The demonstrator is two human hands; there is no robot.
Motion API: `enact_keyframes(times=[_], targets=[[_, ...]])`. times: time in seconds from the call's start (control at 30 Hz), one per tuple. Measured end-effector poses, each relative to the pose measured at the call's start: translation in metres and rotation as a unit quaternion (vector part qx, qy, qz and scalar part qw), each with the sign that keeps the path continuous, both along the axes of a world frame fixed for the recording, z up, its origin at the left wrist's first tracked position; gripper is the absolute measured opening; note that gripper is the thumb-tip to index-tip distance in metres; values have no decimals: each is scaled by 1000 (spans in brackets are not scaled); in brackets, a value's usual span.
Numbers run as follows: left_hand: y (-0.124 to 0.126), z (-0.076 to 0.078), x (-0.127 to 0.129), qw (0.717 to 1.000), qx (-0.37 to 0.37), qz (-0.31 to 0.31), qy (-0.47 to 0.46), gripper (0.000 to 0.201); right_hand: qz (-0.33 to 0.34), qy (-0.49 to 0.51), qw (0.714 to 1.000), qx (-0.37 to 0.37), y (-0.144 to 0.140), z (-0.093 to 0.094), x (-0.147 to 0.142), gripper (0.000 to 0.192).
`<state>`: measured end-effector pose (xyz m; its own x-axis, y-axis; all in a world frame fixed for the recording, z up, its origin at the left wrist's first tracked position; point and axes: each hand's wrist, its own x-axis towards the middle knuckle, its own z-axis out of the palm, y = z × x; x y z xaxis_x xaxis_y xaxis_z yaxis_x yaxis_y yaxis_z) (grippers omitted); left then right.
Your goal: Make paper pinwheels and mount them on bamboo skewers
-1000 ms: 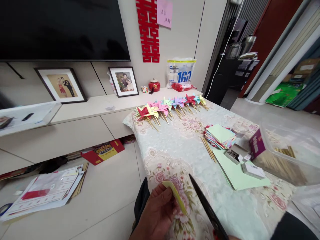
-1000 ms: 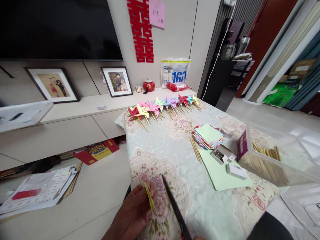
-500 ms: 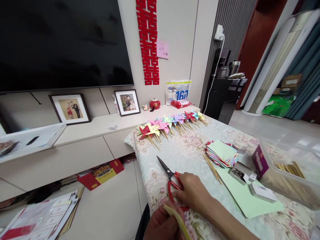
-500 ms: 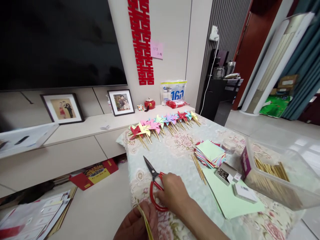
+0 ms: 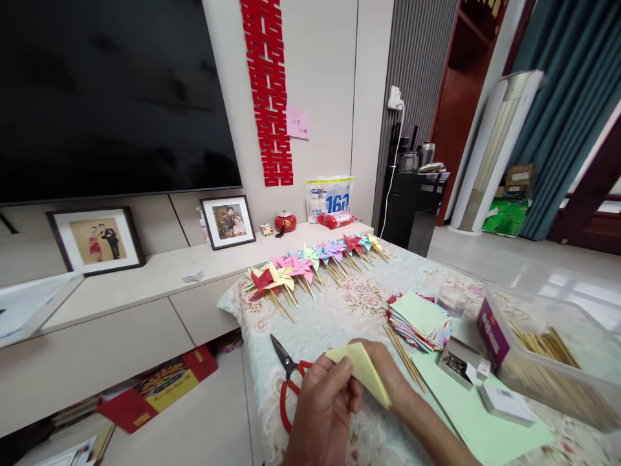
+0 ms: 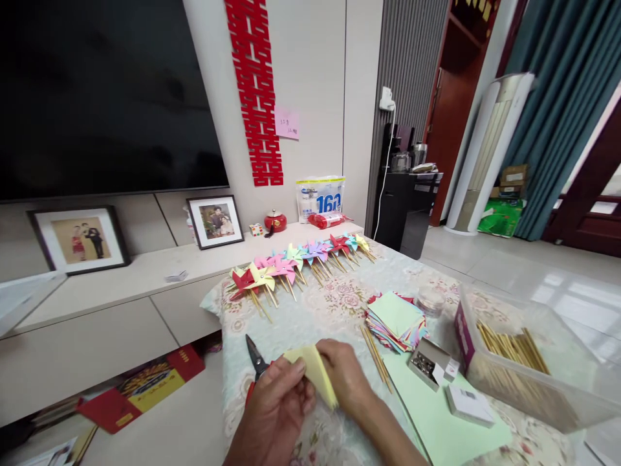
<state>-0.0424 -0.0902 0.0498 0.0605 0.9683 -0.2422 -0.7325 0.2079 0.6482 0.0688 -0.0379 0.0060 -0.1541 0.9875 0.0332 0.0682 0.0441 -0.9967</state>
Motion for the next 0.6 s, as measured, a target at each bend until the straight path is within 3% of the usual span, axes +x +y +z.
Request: enact_keyframes(times=[0.07, 0.17, 0.23, 0.37, 0.47, 0.6], targets=[[23, -3, 14, 999, -2, 20, 46, 38, -60, 24, 998, 22, 11, 5, 27, 40], [52, -23, 32, 992, -5, 57, 111, 37, -125, 122, 984, -17, 20, 3, 53, 53], [64, -42, 41, 987, -5, 69, 148, 36, -131, 146, 980, -29, 22, -3, 60, 59], [70, -72, 48, 980, 19, 42, 193, 35, -112, 74, 991, 6, 21, -10, 61, 53], [68, -79, 46, 976, 28, 38, 210, 35, -108, 69, 992, -1, 22, -12, 58, 47], [66, -76, 45, 979, 19, 24, 203, 35, -106, 113, 987, -42, 24, -13, 55, 42]])
